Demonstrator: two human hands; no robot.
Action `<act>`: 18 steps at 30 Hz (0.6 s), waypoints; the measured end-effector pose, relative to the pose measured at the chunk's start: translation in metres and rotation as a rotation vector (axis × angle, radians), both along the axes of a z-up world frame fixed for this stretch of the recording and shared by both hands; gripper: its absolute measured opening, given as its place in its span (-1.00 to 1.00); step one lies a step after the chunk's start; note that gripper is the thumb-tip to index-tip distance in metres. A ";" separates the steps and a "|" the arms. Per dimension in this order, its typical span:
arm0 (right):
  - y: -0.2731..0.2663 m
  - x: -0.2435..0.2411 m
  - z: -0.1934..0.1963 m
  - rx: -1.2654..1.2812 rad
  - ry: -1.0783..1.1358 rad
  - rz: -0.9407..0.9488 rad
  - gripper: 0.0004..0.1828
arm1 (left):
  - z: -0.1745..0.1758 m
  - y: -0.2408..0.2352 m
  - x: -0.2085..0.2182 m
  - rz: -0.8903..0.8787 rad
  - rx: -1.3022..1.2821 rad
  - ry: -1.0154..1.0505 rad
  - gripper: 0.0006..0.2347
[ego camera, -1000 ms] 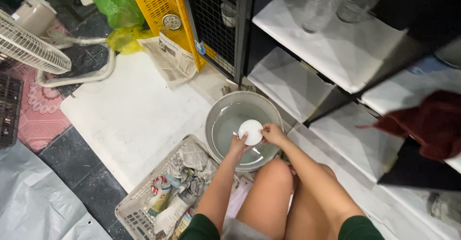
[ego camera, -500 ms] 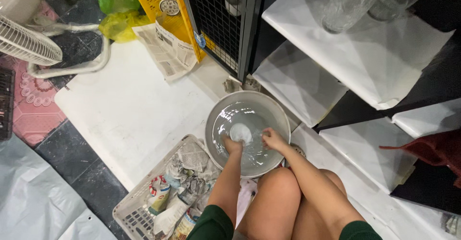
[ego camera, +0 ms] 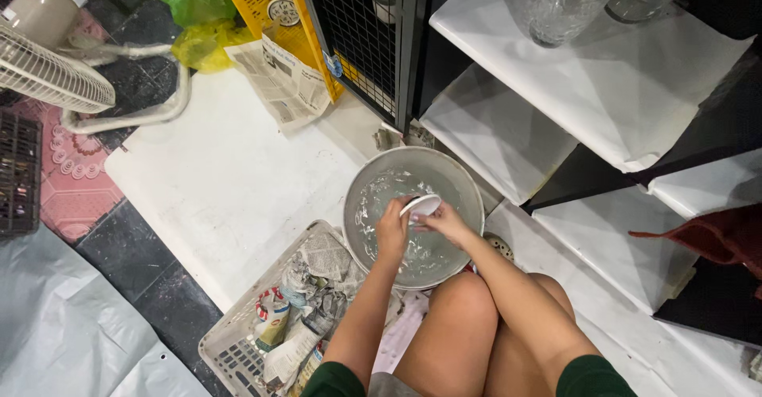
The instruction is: The person washes ceramic bowls and cups in a bucket of water, dries them with a cloth, and wraps them in newspaper. The person handles the items one at a time, rinsing, drying, and wrapping each piece before placing it in a basket.
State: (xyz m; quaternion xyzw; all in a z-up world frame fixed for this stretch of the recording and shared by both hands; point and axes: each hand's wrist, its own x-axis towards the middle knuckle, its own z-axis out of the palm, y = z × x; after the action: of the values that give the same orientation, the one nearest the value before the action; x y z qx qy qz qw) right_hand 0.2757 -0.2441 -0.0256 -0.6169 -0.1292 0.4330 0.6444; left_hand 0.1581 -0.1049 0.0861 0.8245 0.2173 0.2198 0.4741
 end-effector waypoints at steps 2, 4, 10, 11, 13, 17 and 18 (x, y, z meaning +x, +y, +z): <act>0.002 0.001 0.012 -0.020 0.052 -0.052 -0.58 | -0.005 0.001 0.003 0.084 0.053 -0.084 -0.81; 0.000 0.001 0.027 -0.111 0.014 -0.095 -0.67 | -0.021 0.004 0.005 0.081 -0.012 -0.071 -0.75; -0.014 0.004 0.037 -0.880 -0.863 0.219 -0.68 | -0.100 0.002 0.001 -0.145 -0.056 0.480 -0.54; -0.014 0.004 0.030 -0.946 -0.961 0.294 -0.74 | -0.111 -0.003 -0.005 -0.149 -0.014 0.578 -0.55; -0.011 0.012 0.015 -1.072 -1.176 0.435 -0.77 | -0.125 -0.011 -0.018 -0.159 0.011 0.502 -0.51; -0.008 0.014 -0.006 -0.960 -0.845 0.432 -0.72 | -0.132 -0.010 -0.023 -0.136 -0.080 0.811 -0.32; -0.011 0.012 -0.008 -0.966 -0.756 0.498 -0.72 | -0.132 -0.011 -0.022 -0.099 -0.115 0.699 -0.26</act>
State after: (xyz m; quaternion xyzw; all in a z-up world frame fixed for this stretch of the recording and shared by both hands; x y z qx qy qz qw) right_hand 0.2879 -0.2549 -0.0338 -0.8978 -0.2766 0.3318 0.0859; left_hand 0.1359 -0.1161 -0.0463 0.8315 0.3380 -0.1116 0.4266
